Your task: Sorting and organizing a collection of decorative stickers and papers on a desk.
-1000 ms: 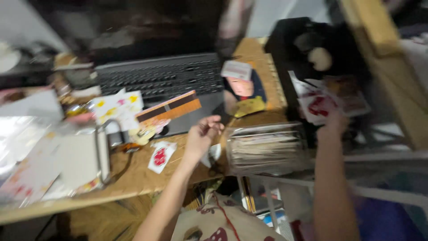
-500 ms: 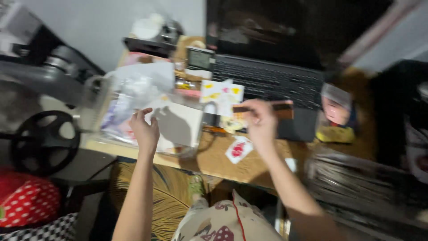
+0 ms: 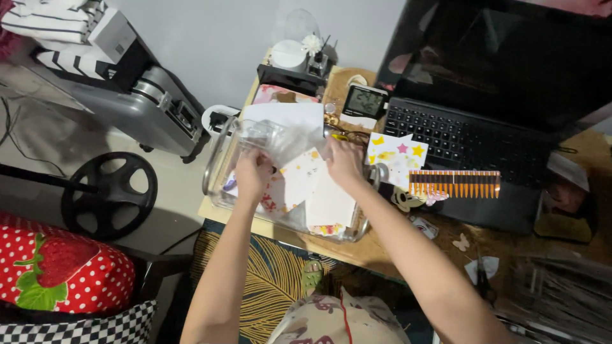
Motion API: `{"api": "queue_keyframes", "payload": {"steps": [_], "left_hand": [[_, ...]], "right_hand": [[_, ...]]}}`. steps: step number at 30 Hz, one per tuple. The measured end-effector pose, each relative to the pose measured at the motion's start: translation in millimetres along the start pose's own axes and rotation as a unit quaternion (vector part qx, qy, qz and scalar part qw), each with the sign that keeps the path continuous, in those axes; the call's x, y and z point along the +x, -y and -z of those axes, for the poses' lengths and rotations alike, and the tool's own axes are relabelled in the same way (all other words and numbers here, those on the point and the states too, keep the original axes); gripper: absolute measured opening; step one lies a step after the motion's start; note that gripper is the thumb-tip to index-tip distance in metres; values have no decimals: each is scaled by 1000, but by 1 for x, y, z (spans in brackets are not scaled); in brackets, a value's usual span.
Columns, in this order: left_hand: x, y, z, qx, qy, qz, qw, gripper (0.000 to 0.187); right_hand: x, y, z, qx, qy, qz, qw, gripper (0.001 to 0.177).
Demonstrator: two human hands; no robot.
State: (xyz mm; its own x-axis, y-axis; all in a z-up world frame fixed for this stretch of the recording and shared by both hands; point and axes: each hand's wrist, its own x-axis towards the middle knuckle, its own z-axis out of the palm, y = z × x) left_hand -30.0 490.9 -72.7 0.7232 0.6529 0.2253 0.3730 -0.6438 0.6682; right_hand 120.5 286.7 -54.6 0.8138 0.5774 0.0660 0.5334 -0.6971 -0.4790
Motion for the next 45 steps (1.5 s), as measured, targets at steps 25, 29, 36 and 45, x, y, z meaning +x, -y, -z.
{"api": "queue_keyframes", "payload": {"steps": [25, 29, 36, 45], "left_hand": [[11, -53, 72, -184, -78, -9, 980, 22], [22, -60, 76, -214, -142, -28, 966, 15], [40, -38, 94, -337, -232, 17, 912, 14], [25, -25, 109, -539, -205, -21, 817, 8]], "right_hand": [[45, -28, 29, 213, -163, 4, 963, 16], [37, -29, 23, 180, -32, -88, 979, 19], [21, -21, 32, 208, 9, -204, 956, 20], [30, -36, -9, 183, -67, -164, 967, 19]]}}
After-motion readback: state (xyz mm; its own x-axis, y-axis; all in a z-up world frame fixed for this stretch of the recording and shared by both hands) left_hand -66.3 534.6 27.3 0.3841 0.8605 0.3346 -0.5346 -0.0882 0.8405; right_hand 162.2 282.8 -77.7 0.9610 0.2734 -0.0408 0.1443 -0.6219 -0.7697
